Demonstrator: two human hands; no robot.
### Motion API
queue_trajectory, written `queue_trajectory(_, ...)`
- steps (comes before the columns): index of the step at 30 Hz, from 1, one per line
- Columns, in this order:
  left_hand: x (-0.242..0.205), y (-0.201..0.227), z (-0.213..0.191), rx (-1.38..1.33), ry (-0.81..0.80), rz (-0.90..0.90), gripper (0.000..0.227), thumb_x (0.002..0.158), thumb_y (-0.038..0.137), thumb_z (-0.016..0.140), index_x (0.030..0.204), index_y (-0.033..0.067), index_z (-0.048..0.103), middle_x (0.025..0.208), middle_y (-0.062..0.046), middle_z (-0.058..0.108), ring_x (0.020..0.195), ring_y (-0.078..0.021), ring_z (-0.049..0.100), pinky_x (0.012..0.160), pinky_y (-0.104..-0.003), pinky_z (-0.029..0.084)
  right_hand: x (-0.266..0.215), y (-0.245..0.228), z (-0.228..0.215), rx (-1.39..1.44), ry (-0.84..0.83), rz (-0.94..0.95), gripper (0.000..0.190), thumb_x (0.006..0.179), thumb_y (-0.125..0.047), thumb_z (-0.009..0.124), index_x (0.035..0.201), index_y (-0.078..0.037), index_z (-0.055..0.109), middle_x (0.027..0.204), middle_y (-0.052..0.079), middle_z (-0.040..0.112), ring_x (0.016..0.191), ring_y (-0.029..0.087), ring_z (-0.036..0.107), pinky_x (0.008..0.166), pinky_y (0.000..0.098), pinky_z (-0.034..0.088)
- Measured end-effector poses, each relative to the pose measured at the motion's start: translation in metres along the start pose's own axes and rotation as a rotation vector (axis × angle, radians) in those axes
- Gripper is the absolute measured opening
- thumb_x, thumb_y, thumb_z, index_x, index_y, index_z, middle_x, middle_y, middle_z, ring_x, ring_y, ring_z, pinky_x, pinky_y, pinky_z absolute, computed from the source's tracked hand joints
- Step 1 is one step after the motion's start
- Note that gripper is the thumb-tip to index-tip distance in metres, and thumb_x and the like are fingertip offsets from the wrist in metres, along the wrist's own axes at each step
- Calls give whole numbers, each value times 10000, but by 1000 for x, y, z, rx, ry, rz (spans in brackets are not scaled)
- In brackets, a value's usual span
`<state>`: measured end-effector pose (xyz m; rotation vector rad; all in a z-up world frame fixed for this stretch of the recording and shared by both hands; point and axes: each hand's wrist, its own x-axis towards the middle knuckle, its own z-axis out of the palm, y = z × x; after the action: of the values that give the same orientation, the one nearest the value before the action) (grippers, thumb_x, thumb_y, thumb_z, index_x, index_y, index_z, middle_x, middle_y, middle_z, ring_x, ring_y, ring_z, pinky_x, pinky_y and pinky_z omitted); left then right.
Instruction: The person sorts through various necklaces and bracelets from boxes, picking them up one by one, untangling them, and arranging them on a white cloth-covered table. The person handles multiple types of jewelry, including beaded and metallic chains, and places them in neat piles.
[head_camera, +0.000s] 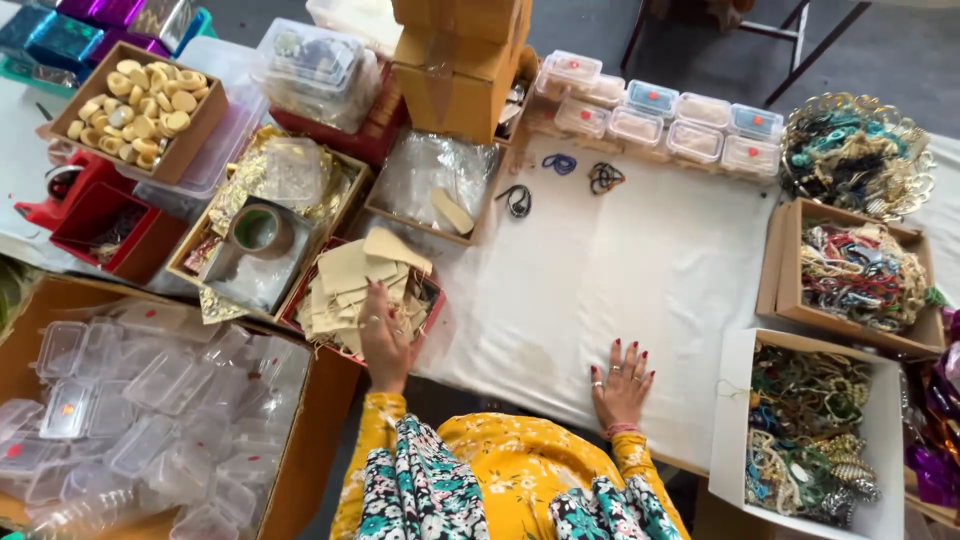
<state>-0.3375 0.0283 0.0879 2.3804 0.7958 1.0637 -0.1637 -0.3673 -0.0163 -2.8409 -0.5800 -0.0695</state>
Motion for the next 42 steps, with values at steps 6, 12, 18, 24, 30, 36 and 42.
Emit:
queue_trajectory(6,60,45,0,-129,-93,-22,437,1047,205,472,1450,63,565,1608,-207,439,1406,-393,487,1165,-455,390,12,10,-17,-3,-80,49,777,846,-477,668,1520,-186,414,1603,166,308,1485,396,278,1179,591,228)
queue_trajectory(12,0,84,107,-186,-605,120,551,985,240,624,1488,49,506,1607,-259,376,1419,-405,445,1162,-449,378,45,78,-86,182,470,71,314,944,-221,710,1244,-129,691,1367,181,623,1266,379,585,1118,478,442)
queue_trajectory(18,-70,137,168,122,-1135,426,924,849,462,747,1568,131,269,1633,-288,148,1495,-445,220,1182,-557,276,25,210,-126,-80,417,677,434,793,-218,802,1196,-111,681,1270,170,598,1244,400,500,1050,528,402)
queue_trajectory(24,-76,145,178,310,-1270,391,1049,815,535,757,1604,198,154,1658,-233,62,1542,-417,106,1188,-624,219,-11,265,-99,33,278,708,358,767,-197,812,1121,-183,757,1249,125,643,1217,358,549,1087,500,411)
queue_trajectory(30,-70,120,198,132,-1278,364,843,847,497,735,1537,177,373,1662,-273,110,1475,-468,249,1167,-558,304,1,274,-104,371,371,776,259,877,-228,737,1135,-221,756,1194,58,723,1143,288,647,1106,438,482)
queue_trajectory(36,-43,152,181,-84,-1276,291,675,897,433,695,1460,110,513,1655,-287,148,1421,-495,335,1130,-527,360,45,227,-109,99,114,607,524,674,-231,843,1180,-203,714,1327,152,597,1250,384,495,1045,592,334)
queue_trajectory(42,-46,145,167,-189,-1277,262,650,905,411,684,1451,98,520,1664,-294,127,1475,-491,273,1156,-518,316,31,206,-112,243,269,470,417,734,-189,831,1127,-149,699,1257,148,658,1166,367,597,1019,496,446)
